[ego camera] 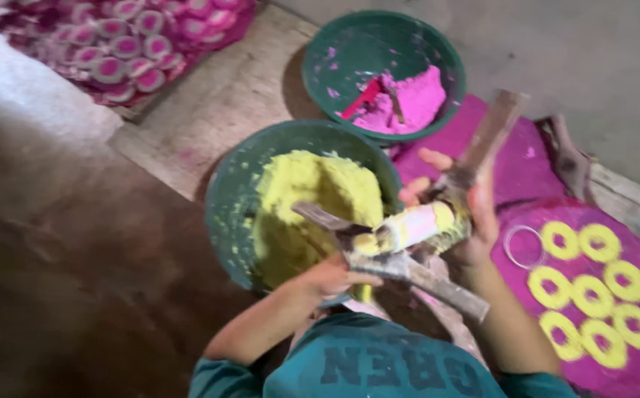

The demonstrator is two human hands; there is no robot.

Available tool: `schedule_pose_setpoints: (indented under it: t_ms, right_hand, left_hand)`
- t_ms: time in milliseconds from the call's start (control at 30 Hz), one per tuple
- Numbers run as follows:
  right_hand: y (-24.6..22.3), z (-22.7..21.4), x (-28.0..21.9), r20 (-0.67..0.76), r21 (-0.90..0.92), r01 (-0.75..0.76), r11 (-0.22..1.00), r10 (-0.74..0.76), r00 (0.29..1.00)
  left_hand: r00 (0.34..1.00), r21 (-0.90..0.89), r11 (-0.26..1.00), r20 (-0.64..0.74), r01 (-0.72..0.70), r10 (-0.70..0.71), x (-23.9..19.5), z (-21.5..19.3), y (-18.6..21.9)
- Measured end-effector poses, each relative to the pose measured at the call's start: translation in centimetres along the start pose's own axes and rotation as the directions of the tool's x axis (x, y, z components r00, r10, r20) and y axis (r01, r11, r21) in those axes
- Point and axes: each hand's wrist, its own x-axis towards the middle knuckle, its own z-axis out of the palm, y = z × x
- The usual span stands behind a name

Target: The person places a pink dough sheet on a steamer, then uses a metal ring mold and a wooden mallet to press yellow dough into circular shapes on the pink base. The person repeats this process to create multiple layered dough pieces.

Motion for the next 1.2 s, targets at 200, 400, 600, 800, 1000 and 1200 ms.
schedule_pose_setpoints:
  t_ms: [200, 400, 600, 800, 1000, 1200]
  right_hand:
    - [-10.3, 0.8, -7.4, 0.466, -0.734, 0.388, 0.558, -0.001, 0.885]
    - [-14.8, 0.6, -16.9, 0.535, -0.841, 0.533, 0.091, -0.004, 0.845]
    - [-18.5, -4.0, -23.9, 0.076, -0.990, 0.075, 0.117, 0.002, 0.997]
    - [-25.3, -13.4, -28.4, -0.199, -0.518, -0.708, 0.481, 0.737, 0.646]
    - [-24.7, -17.6, -32.7, -0.208, -0.138, -0.832, 0.538, 0.805, 0.555]
    - [-25.3, -21.2, -32.0, -0.351, -0.154, -0.920, 0.359, 0.851, 0.391]
  left_hand:
    - [0.999, 0.848, 0.529, 0.032, -0.026, -0.003, 0.9, 6.5, 4.9]
    - [0.942, 0.325, 0.934, 0.333, -0.147, 0.033, 2.7, 13.5, -3.7]
    - [0.914, 0.788, 0.571, 0.376, -0.228, -0.154, 9.3, 17.9, -10.1]
    - [0.898, 0.645, 0.743, 0.414, -0.177, -0.146, 14.3, 20.6, -5.1]
    - [0.799, -0.659, 0.751, 0.466, 0.028, 0.379, 19.0, 19.8, -1.6]
    - [0.845, -0.747, 0.664, 0.377, 0.036, 0.379, 25.4, 18.1, -7.4]
